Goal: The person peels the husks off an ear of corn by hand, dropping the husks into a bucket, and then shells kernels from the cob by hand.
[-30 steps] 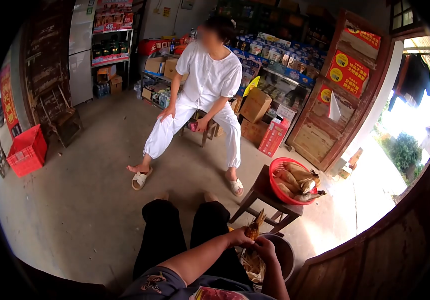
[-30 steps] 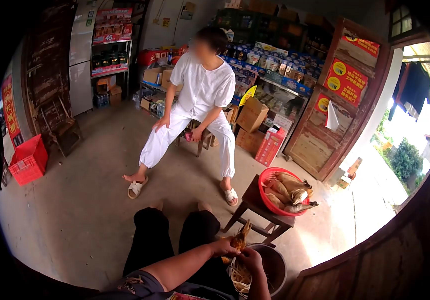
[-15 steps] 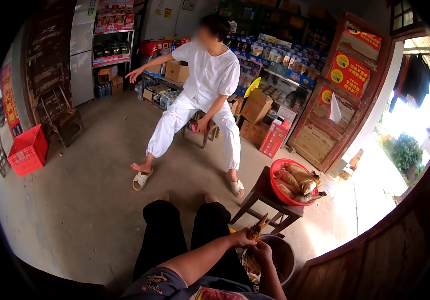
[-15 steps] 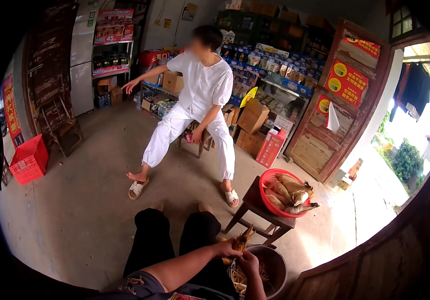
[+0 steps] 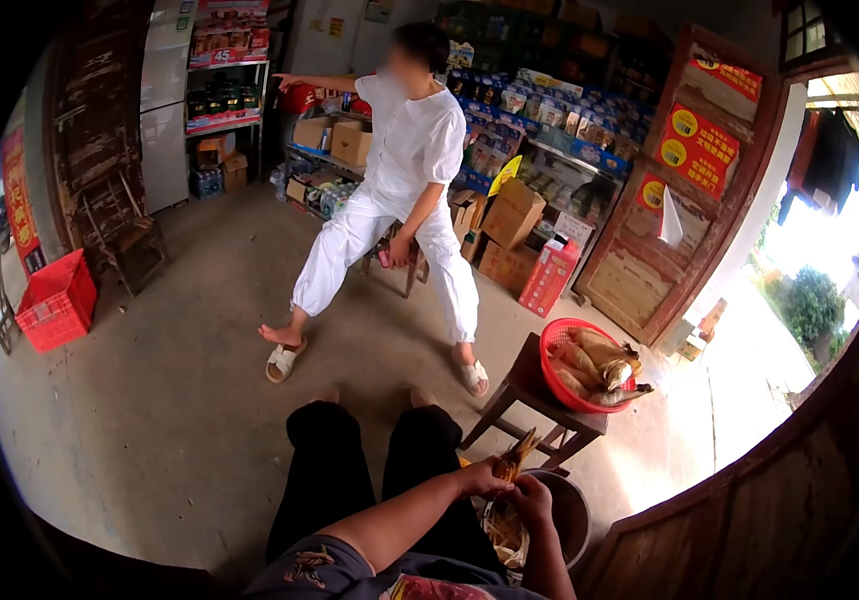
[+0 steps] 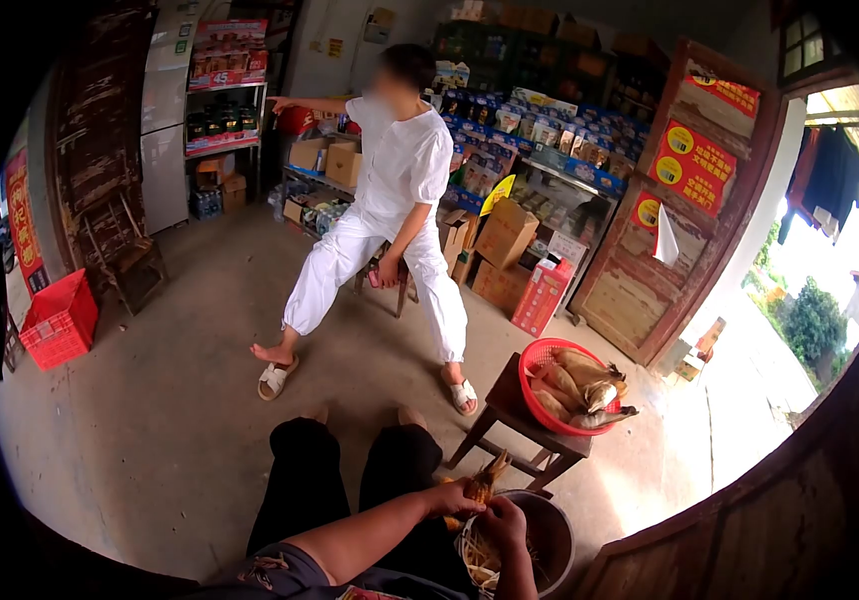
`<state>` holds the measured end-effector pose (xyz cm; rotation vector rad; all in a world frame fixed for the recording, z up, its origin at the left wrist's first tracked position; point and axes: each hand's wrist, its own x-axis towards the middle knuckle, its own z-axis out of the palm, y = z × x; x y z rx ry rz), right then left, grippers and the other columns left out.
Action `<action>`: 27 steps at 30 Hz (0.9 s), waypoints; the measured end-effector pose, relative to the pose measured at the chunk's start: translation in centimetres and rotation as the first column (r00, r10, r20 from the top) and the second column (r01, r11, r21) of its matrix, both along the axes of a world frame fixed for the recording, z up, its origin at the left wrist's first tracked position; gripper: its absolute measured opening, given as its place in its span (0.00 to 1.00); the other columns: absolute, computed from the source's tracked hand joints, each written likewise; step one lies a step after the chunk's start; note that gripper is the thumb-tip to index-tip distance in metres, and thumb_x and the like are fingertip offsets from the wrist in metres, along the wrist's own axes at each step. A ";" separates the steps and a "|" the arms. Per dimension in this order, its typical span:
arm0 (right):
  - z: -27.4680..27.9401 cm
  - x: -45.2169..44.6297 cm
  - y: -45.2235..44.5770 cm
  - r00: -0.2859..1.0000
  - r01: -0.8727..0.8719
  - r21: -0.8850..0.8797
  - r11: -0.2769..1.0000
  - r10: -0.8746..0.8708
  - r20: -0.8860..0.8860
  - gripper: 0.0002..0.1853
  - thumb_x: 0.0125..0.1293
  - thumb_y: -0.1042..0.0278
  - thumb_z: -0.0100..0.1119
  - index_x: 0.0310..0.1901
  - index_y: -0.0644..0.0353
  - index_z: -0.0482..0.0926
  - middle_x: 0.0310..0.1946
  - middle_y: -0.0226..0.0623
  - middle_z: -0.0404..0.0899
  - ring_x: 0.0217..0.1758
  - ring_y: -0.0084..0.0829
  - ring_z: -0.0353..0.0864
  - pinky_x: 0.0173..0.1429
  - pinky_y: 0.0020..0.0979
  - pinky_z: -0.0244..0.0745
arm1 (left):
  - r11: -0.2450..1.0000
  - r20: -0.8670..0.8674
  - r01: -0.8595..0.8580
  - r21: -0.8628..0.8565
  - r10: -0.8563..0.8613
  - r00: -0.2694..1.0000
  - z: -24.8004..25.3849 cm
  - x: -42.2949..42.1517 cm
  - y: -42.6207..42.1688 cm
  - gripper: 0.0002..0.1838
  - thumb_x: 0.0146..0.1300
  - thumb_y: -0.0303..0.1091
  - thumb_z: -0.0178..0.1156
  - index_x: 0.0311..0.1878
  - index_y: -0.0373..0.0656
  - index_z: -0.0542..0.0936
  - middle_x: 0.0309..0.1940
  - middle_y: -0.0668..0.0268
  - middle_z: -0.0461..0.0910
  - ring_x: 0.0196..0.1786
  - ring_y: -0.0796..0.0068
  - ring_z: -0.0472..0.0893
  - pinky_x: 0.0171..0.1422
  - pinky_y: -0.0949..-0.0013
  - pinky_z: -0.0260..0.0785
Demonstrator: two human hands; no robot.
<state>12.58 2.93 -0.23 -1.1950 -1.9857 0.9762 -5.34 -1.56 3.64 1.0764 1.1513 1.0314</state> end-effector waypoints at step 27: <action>-1.6 -0.3 -0.2 0.996 0.027 -0.075 0.997 -0.021 0.088 0.09 0.56 0.70 0.63 0.38 0.63 0.80 0.30 0.29 0.81 0.32 0.22 0.78 0.37 0.24 0.73 | 0.937 0.145 0.329 0.121 -0.344 0.928 -2.2 -0.5 1.0 0.42 0.49 0.24 0.68 0.67 0.40 0.59 0.54 0.63 0.73 0.55 0.73 0.72 0.60 0.69 0.65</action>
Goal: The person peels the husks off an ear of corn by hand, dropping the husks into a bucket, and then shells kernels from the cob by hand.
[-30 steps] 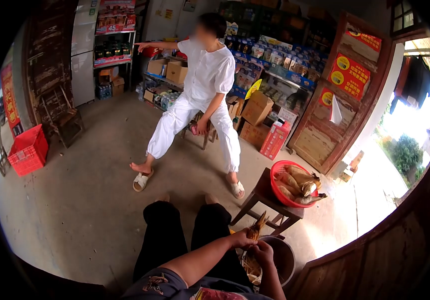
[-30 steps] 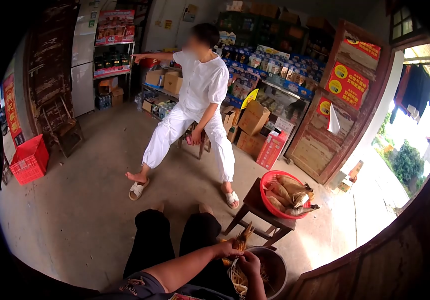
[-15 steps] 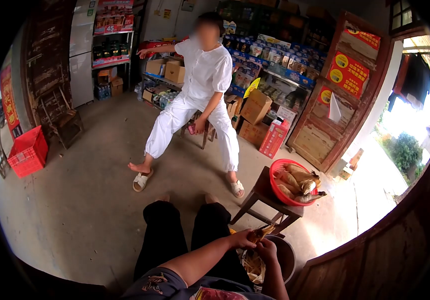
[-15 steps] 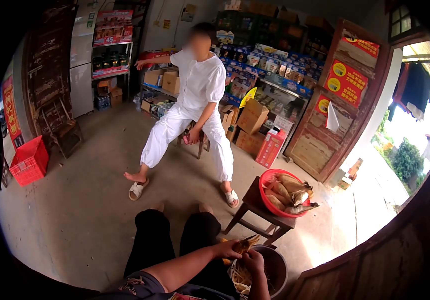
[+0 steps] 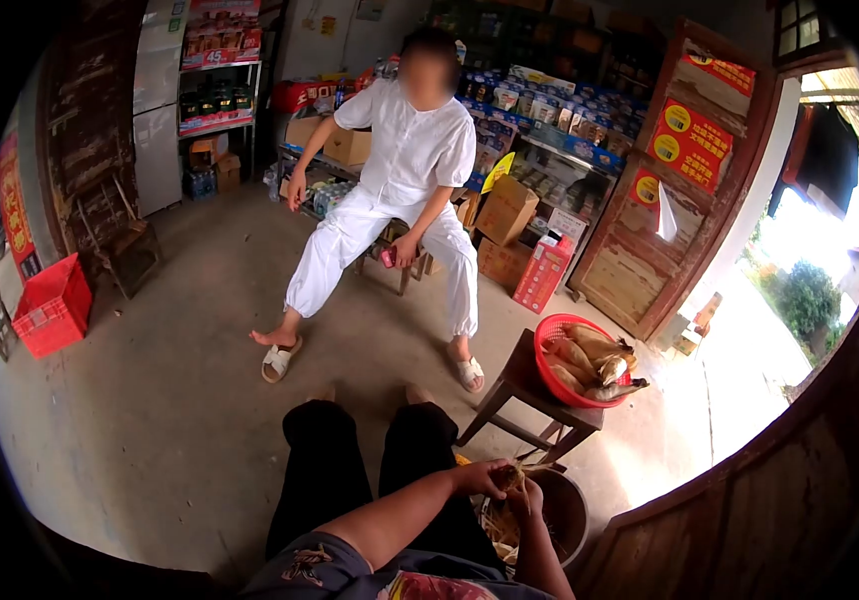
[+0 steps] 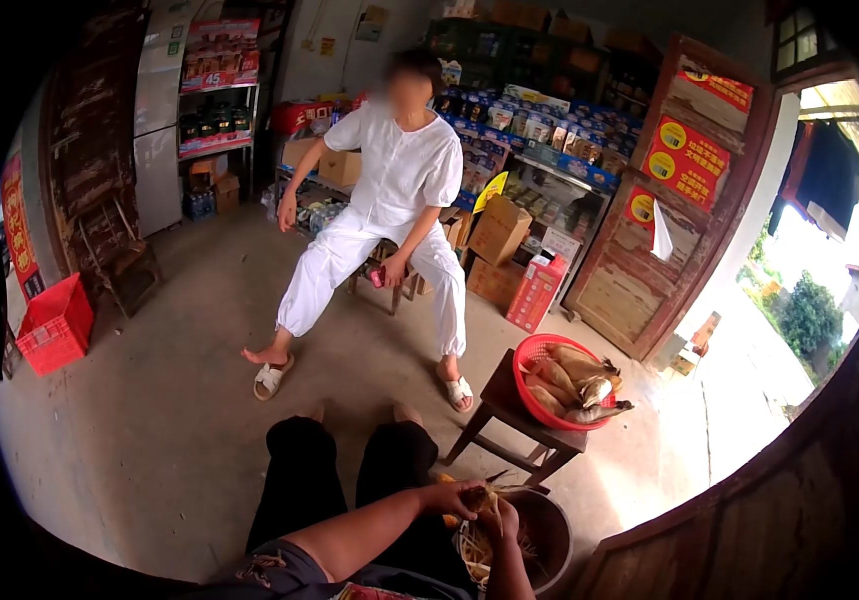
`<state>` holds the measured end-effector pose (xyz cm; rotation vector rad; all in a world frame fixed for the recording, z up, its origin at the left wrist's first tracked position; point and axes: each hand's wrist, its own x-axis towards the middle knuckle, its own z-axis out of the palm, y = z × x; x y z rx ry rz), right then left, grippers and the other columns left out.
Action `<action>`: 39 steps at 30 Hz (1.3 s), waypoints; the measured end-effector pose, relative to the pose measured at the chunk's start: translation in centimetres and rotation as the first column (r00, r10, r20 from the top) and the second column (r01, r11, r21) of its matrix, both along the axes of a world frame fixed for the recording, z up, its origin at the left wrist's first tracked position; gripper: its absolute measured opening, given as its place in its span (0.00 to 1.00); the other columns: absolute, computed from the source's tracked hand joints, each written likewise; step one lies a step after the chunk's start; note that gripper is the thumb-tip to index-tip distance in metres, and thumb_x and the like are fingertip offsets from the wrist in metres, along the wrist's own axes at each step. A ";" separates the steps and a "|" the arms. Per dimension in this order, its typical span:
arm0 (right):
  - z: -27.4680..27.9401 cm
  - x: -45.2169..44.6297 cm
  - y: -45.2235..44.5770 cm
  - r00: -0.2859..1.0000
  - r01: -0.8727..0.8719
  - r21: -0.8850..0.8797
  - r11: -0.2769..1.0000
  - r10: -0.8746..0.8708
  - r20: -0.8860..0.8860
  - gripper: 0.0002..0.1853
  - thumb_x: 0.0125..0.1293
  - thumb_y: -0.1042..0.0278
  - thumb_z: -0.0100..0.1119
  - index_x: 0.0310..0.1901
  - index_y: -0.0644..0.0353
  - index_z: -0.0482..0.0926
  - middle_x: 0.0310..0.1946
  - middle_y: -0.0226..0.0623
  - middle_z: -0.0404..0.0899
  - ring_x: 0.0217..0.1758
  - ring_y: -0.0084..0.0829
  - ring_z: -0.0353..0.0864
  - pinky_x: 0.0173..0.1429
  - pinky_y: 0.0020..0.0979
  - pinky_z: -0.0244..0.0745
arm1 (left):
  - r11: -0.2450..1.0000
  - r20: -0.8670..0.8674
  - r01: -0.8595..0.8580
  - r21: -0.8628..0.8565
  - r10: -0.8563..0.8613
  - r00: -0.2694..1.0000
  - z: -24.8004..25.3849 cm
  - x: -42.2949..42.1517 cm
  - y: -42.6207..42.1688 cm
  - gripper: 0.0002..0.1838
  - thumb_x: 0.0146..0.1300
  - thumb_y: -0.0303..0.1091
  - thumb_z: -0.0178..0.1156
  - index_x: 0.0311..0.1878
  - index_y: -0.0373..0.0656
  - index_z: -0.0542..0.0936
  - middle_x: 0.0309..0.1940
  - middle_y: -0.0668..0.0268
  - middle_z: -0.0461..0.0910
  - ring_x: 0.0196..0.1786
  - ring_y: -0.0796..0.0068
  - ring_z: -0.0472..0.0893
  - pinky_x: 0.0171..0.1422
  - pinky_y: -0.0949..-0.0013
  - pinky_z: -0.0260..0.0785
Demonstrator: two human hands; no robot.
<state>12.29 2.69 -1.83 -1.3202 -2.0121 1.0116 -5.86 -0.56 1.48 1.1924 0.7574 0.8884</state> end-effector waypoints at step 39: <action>3.9 0.1 0.7 0.967 -0.135 0.001 0.991 0.132 -0.218 0.09 0.64 0.66 0.59 0.37 0.64 0.78 0.28 0.29 0.78 0.32 0.20 0.74 0.38 0.24 0.71 | 0.923 0.178 -0.205 -0.325 0.273 0.945 1.7 -0.3 -0.8 0.32 0.54 0.29 0.66 0.61 0.42 0.65 0.47 0.62 0.75 0.46 0.70 0.78 0.48 0.65 0.73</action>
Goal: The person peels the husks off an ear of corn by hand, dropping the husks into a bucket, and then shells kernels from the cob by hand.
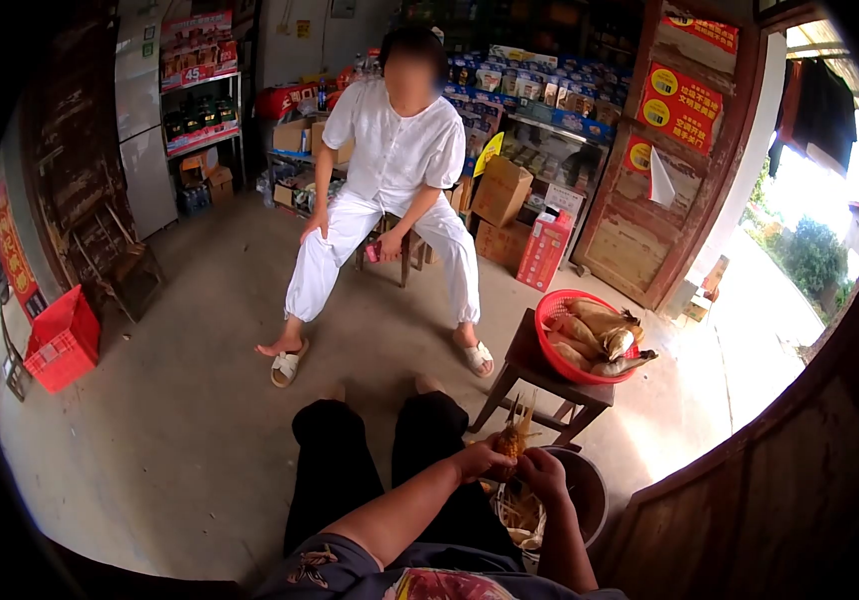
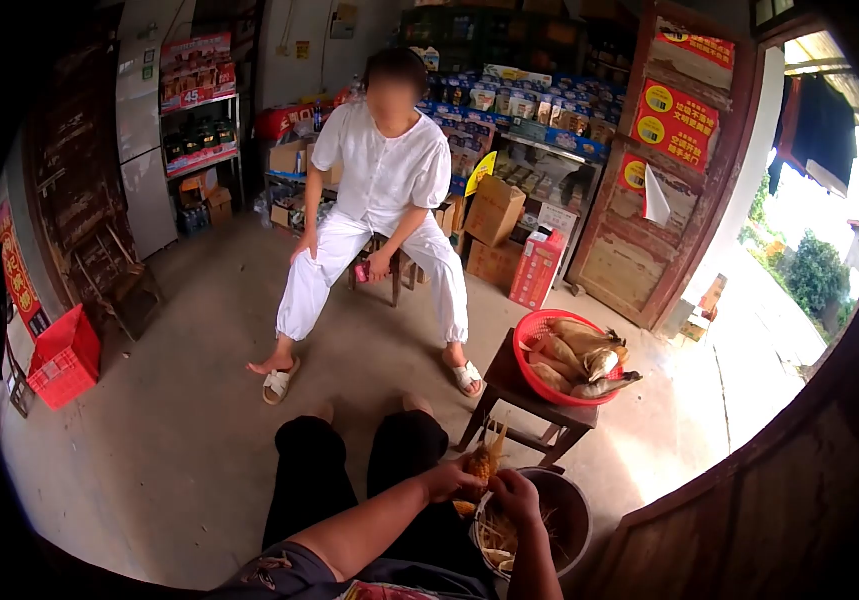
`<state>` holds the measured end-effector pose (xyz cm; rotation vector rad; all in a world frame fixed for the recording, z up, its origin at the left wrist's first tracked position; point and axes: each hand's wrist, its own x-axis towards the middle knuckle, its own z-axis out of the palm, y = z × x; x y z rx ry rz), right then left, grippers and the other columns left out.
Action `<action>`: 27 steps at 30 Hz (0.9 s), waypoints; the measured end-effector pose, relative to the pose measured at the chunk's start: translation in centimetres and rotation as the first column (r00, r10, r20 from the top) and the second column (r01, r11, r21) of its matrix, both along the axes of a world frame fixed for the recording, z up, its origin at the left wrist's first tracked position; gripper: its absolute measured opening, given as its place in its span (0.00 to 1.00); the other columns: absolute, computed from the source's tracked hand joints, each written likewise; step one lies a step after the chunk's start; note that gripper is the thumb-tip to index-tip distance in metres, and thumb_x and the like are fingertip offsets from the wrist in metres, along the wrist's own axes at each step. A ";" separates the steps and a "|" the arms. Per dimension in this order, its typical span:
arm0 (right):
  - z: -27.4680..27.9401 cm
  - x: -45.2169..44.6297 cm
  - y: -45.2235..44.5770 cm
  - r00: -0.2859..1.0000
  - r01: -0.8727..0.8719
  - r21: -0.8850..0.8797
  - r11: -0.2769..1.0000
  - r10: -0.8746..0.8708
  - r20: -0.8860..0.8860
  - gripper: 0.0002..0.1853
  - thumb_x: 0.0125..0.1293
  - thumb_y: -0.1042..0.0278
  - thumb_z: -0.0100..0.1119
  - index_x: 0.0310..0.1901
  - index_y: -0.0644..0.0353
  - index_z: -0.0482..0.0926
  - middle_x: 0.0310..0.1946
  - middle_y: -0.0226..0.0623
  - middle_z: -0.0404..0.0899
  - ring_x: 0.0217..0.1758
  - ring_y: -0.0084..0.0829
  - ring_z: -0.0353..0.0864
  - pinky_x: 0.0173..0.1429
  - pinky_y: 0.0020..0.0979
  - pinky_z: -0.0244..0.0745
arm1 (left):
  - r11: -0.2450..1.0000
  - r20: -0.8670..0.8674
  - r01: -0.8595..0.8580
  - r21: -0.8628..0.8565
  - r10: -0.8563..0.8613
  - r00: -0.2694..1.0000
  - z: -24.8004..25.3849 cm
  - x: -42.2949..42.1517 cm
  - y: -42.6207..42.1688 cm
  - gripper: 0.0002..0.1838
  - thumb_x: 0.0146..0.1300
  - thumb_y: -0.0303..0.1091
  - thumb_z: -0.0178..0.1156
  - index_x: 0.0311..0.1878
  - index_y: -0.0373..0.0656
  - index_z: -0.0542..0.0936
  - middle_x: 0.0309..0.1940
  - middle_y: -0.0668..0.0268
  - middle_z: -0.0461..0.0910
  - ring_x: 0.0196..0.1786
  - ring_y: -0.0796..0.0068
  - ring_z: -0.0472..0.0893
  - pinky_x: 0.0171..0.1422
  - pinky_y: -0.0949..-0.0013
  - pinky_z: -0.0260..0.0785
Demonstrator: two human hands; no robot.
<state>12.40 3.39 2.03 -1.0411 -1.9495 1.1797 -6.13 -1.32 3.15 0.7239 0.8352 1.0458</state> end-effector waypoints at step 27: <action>-3.1 -1.1 -0.6 0.968 0.094 -0.230 0.969 -0.143 -0.207 0.10 0.61 0.67 0.58 0.41 0.63 0.80 0.33 0.28 0.81 0.35 0.21 0.78 0.40 0.24 0.73 | 0.980 -0.299 0.145 0.139 -0.099 0.949 -1.8 0.6 1.0 0.34 0.53 0.24 0.65 0.63 0.40 0.62 0.49 0.63 0.75 0.49 0.74 0.75 0.53 0.69 0.70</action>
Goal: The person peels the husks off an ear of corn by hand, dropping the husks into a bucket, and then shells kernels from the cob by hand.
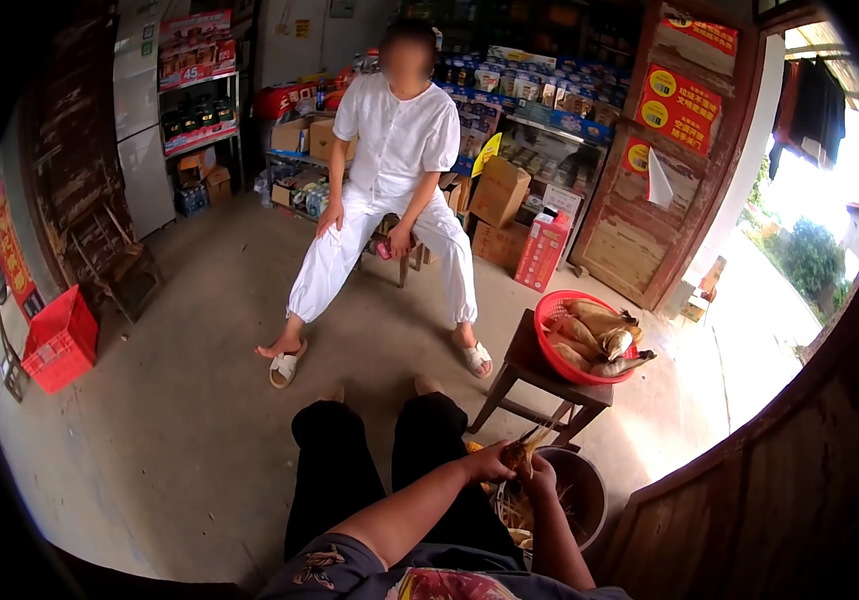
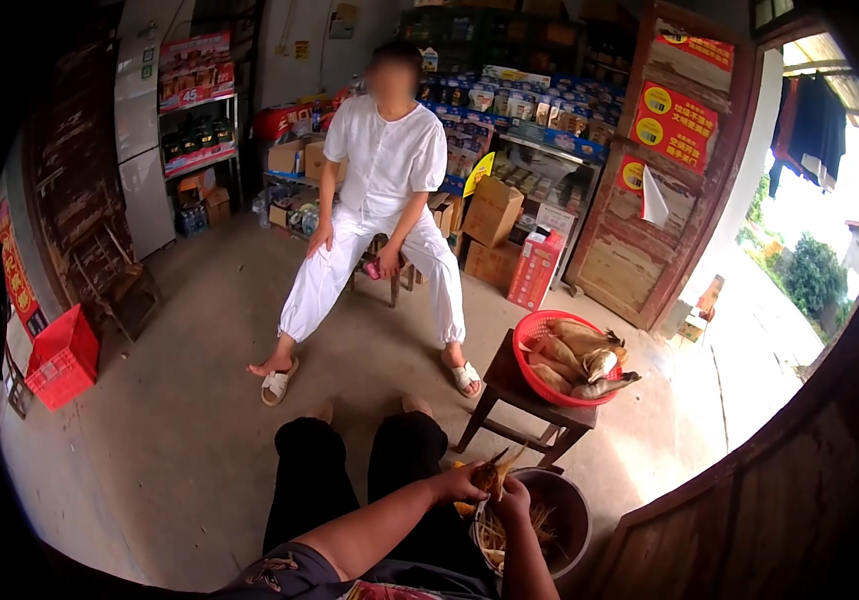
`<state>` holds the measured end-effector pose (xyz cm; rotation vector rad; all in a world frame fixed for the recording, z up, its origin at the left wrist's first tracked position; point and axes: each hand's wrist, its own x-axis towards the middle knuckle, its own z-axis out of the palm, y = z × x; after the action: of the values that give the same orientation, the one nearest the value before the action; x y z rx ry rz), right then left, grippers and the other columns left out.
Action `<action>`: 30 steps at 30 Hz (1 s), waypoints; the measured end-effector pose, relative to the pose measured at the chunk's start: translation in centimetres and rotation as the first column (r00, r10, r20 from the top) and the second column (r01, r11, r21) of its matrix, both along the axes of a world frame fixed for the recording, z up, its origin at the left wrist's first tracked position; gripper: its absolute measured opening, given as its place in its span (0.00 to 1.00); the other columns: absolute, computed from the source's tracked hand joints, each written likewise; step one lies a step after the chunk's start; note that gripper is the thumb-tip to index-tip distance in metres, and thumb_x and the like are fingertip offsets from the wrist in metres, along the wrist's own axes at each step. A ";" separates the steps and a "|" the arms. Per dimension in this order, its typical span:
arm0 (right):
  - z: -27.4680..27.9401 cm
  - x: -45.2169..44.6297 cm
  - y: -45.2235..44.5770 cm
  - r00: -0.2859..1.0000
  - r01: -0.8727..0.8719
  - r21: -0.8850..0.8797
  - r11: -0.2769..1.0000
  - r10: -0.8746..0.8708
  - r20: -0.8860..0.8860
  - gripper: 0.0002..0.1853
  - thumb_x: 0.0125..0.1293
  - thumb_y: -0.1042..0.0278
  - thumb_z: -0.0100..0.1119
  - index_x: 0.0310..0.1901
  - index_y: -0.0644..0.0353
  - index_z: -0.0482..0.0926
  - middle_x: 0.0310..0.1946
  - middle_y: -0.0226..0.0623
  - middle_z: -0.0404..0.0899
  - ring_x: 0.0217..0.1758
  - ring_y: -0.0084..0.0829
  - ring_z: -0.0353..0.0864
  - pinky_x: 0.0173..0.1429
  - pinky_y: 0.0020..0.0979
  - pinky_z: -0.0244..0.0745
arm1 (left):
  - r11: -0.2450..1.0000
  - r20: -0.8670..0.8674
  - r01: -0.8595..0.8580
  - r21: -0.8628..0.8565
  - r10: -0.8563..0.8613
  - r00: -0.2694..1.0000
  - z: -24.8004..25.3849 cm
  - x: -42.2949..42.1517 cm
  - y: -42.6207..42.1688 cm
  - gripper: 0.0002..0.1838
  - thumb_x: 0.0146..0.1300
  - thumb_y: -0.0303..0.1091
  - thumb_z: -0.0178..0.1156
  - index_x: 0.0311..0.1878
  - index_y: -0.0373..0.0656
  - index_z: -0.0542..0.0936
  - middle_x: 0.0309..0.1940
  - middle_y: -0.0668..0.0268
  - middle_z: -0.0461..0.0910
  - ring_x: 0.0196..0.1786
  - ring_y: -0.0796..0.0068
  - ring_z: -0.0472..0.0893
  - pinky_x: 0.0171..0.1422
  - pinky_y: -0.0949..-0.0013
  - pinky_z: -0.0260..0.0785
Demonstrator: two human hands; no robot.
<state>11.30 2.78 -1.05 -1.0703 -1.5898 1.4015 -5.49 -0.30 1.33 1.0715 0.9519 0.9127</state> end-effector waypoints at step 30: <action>-11.8 11.4 1.8 0.561 0.306 0.168 0.937 -0.320 0.763 0.12 0.53 0.58 0.60 0.23 0.59 0.77 0.17 0.38 0.75 0.19 0.31 0.72 0.29 0.34 0.69 | 0.958 0.322 -0.087 -0.273 0.176 0.930 1.2 -0.7 -1.1 0.32 0.56 0.24 0.64 0.63 0.49 0.63 0.41 0.61 0.77 0.39 0.66 0.81 0.44 0.62 0.77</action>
<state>22.68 4.54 -12.83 -2.0366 -1.8304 0.6598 -6.19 -1.38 2.50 0.6080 0.8269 1.0184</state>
